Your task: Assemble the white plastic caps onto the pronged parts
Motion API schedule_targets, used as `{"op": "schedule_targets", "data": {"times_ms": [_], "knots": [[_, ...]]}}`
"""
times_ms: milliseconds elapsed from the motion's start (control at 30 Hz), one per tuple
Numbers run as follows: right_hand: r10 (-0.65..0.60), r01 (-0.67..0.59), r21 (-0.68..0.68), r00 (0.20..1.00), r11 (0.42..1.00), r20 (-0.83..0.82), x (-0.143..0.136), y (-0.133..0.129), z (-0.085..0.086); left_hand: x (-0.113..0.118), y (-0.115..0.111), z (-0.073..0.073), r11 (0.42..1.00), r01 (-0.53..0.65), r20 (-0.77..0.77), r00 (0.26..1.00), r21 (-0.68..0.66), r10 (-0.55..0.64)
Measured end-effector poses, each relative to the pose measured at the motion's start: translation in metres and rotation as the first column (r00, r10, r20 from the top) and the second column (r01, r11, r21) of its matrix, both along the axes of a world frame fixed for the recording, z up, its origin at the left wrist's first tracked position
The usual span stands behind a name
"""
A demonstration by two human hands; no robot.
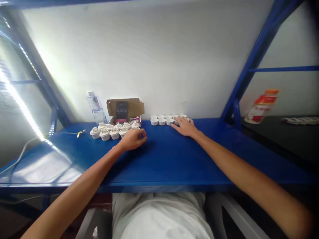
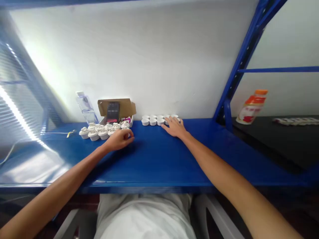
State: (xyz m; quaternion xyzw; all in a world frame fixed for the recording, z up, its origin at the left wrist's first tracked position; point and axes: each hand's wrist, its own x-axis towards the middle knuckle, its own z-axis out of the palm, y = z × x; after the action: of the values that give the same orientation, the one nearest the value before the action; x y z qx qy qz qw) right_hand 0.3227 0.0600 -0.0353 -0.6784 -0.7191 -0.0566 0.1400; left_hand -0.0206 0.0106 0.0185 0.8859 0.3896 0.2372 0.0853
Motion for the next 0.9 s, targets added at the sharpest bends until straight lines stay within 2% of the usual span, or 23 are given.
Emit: {"op": "schedule_targets", "data": {"times_ms": [200,367,467,600,767,900], "knots": [[0.030,-0.027,0.135,0.999,0.990,-0.017,-0.004,-0.001,0.002,0.001,-0.002,0.000,1.000,0.007,-0.005,1.000,-0.004,-0.007],[0.241,-0.224,0.236,0.969,0.946,-0.048,-0.021,-0.005,0.005,0.005,-0.002,-0.007,0.998,0.044,-0.019,0.999,-0.037,-0.045],[0.388,-0.363,0.225,0.919,0.904,-0.075,-0.035,-0.011,0.004,0.007,-0.001,-0.011,0.996,0.068,-0.042,0.997,-0.049,-0.070],[0.547,-0.538,0.108,0.830,0.836,-0.107,-0.048,-0.018,0.003,0.005,0.002,-0.014,0.995,0.087,-0.060,0.994,-0.055,-0.090],[0.523,-0.518,0.074,0.835,0.852,-0.169,-0.049,-0.017,0.001,0.003,0.005,-0.015,0.993,0.113,-0.070,0.991,-0.035,-0.115],[0.495,-0.495,0.064,0.835,0.867,-0.240,-0.048,-0.017,0.000,0.004,0.003,-0.015,0.997,0.062,-0.055,0.996,-0.036,-0.064]]}}
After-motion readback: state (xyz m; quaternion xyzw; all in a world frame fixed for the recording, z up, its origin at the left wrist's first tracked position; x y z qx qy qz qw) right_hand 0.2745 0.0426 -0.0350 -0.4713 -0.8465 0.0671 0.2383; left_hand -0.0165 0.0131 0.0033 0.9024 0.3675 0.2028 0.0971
